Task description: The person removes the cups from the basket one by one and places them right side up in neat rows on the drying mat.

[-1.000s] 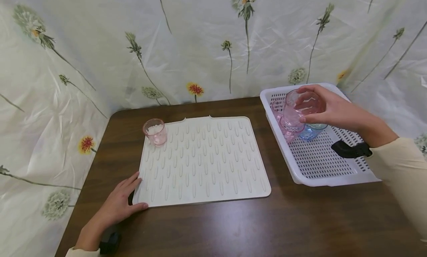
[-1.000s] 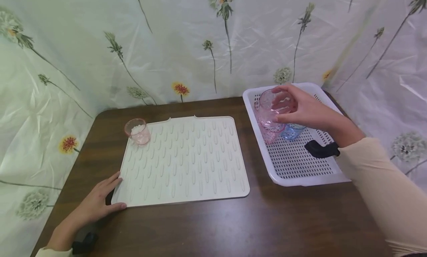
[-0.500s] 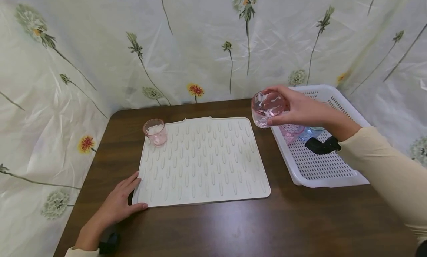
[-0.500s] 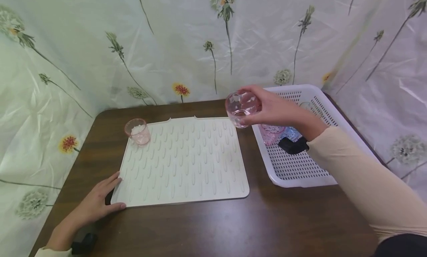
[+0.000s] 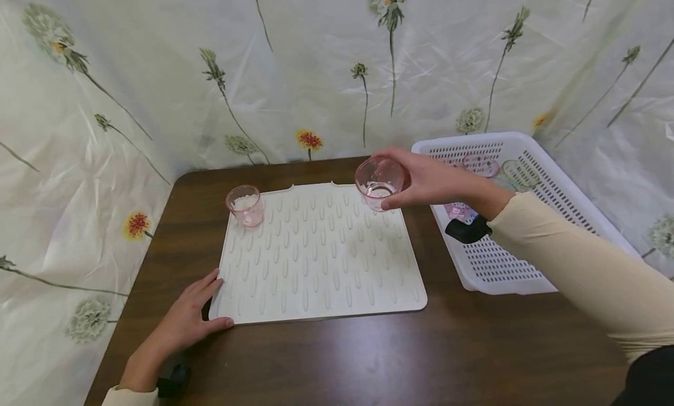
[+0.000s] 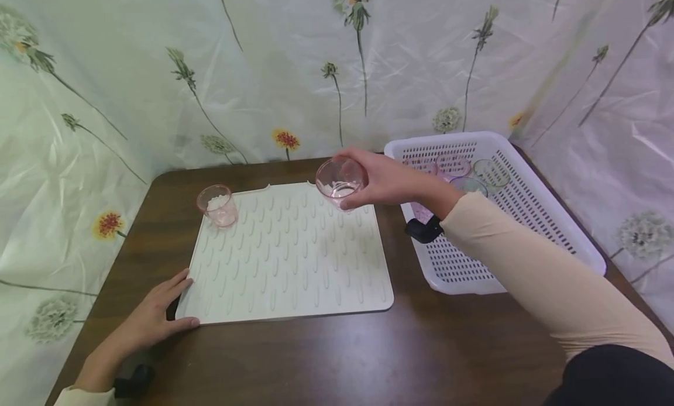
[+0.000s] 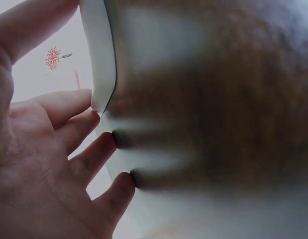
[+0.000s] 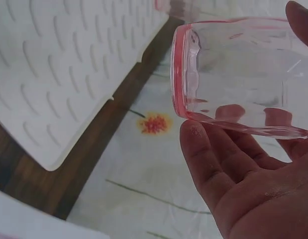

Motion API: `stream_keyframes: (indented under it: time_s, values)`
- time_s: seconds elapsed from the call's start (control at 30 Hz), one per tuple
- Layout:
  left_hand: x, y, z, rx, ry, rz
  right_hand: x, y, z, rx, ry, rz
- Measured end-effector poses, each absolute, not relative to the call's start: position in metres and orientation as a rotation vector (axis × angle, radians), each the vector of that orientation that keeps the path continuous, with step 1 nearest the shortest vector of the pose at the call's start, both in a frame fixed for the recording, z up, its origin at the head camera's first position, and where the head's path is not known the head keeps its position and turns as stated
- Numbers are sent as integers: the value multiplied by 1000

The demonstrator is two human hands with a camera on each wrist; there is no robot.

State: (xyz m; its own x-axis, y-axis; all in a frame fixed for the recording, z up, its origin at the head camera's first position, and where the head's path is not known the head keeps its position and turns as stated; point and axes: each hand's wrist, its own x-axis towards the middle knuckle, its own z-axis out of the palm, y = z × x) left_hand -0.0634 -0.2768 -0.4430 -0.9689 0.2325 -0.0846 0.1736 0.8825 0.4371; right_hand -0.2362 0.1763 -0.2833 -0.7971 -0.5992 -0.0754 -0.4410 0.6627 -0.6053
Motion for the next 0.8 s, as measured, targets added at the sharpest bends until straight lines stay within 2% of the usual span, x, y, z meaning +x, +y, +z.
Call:
stream_keyframes:
  time_s: [0.3,0.8]
  values:
    - [-65,-276,-442,293,2892,705,-249,144,-297,-927,2525,-842]
    - [-66,-275,-440,308,2912,667,-272,98,-316,-888,2452,-1006]
